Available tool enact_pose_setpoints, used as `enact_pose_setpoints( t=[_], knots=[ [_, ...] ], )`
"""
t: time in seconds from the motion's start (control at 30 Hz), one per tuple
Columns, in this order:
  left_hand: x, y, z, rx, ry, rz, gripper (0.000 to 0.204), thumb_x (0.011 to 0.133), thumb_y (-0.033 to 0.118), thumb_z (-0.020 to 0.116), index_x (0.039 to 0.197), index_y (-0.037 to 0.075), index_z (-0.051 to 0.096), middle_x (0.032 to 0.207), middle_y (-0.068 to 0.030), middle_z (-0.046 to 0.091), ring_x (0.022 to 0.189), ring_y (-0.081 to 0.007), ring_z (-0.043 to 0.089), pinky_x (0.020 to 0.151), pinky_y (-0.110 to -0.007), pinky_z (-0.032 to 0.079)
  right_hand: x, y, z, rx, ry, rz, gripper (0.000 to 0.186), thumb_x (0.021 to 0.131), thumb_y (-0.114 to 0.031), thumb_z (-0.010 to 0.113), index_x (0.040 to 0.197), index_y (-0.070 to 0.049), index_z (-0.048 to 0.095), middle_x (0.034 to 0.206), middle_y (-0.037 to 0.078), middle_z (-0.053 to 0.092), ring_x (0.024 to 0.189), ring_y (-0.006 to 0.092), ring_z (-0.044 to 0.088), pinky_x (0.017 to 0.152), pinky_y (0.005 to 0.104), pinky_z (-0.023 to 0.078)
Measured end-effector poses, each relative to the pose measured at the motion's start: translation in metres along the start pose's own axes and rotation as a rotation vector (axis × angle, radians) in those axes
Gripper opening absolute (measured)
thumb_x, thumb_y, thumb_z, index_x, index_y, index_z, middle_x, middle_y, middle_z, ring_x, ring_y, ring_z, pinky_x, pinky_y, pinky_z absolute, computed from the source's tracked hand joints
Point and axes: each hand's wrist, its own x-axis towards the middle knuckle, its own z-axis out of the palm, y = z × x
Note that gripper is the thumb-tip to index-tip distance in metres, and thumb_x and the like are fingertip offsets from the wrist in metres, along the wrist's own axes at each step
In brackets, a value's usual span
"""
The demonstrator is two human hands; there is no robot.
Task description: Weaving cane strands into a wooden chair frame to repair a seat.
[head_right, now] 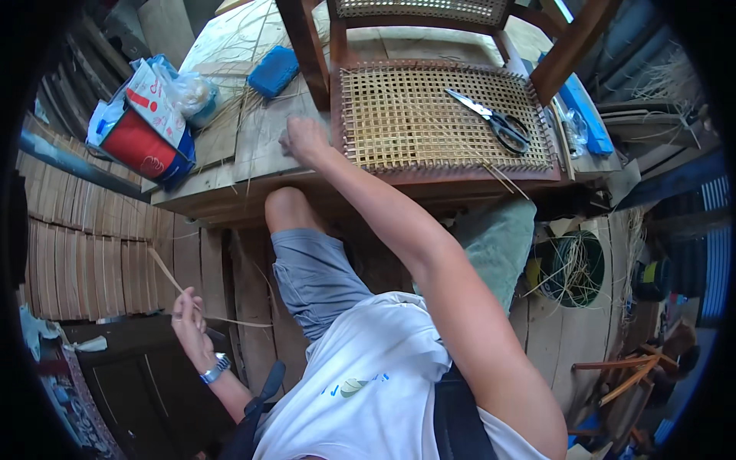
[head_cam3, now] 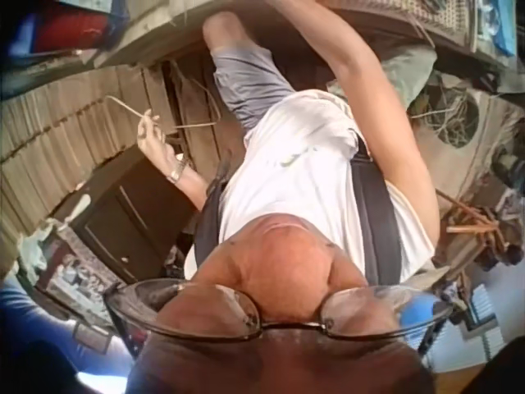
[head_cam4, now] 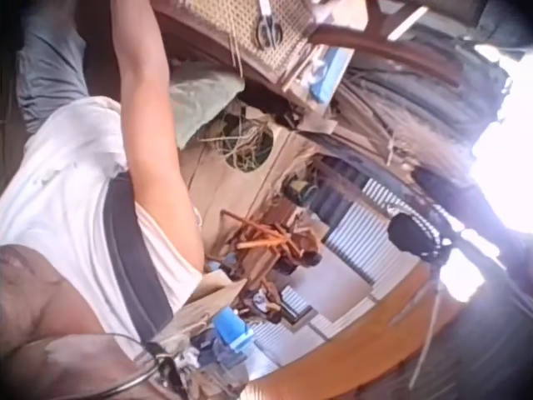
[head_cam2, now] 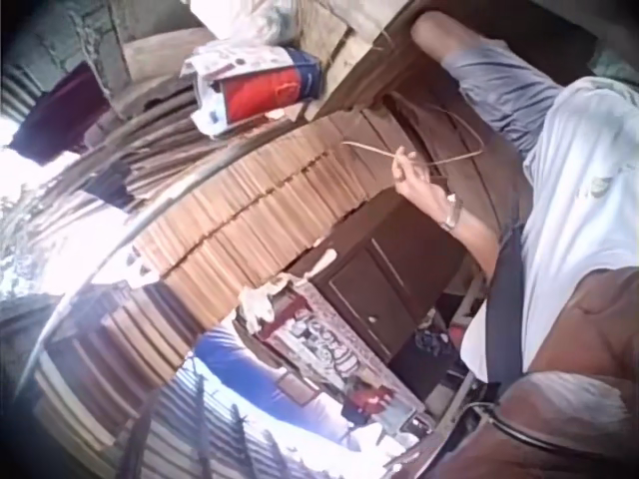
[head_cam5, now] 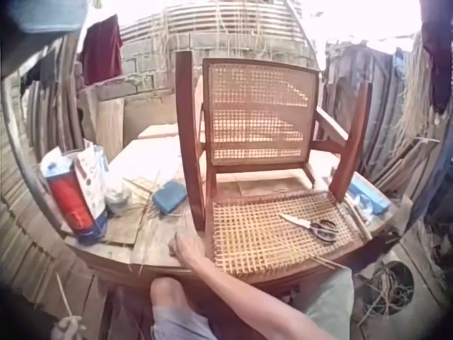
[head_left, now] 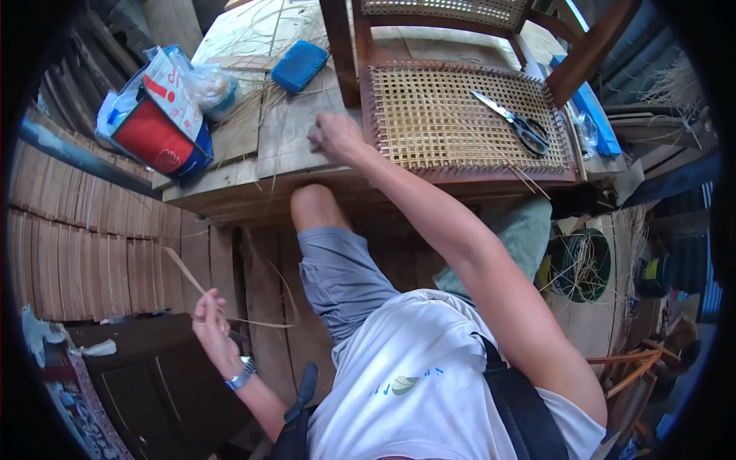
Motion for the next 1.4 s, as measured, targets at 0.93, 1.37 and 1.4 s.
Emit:
enact_pose_setpoints(
  t=[0.93,1.37,1.4],
  knots=[
    [-0.044,0.007,0.26,0.181,-0.573,0.31,0.034,0.105,0.03,0.059,0.121,0.001,0.067,0.102,-0.0031,0.067,0.066,0.0006,0.043,0.055,-0.017,0.03,-0.351,0.073,-0.099,0.924,0.155,0.271,0.02,0.093,-0.018,0.063,0.098,0.0,0.066,0.07,0.009,0.067,0.069,0.0189,0.066,0.065,0.0344,0.05],
    [-0.142,0.013,0.266,0.393,-1.096,0.014,0.02,0.104,0.022,0.061,0.104,0.005,0.07,0.071,0.0079,0.048,0.06,0.0024,0.035,0.051,-0.015,0.02,-0.337,0.055,-0.119,1.164,0.524,0.36,0.029,0.093,-0.023,0.072,0.11,0.001,0.073,0.097,0.011,0.075,0.094,0.0176,0.07,0.086,0.0315,0.053],
    [-0.139,0.014,0.265,0.385,-1.108,0.024,0.02,0.104,0.023,0.061,0.104,0.005,0.07,0.071,0.008,0.048,0.06,0.0023,0.034,0.052,-0.015,0.021,-0.339,0.053,-0.125,1.164,0.463,0.37,0.03,0.093,-0.023,0.073,0.109,0.002,0.073,0.095,0.011,0.075,0.093,0.0177,0.071,0.086,0.0314,0.053]
  ],
)
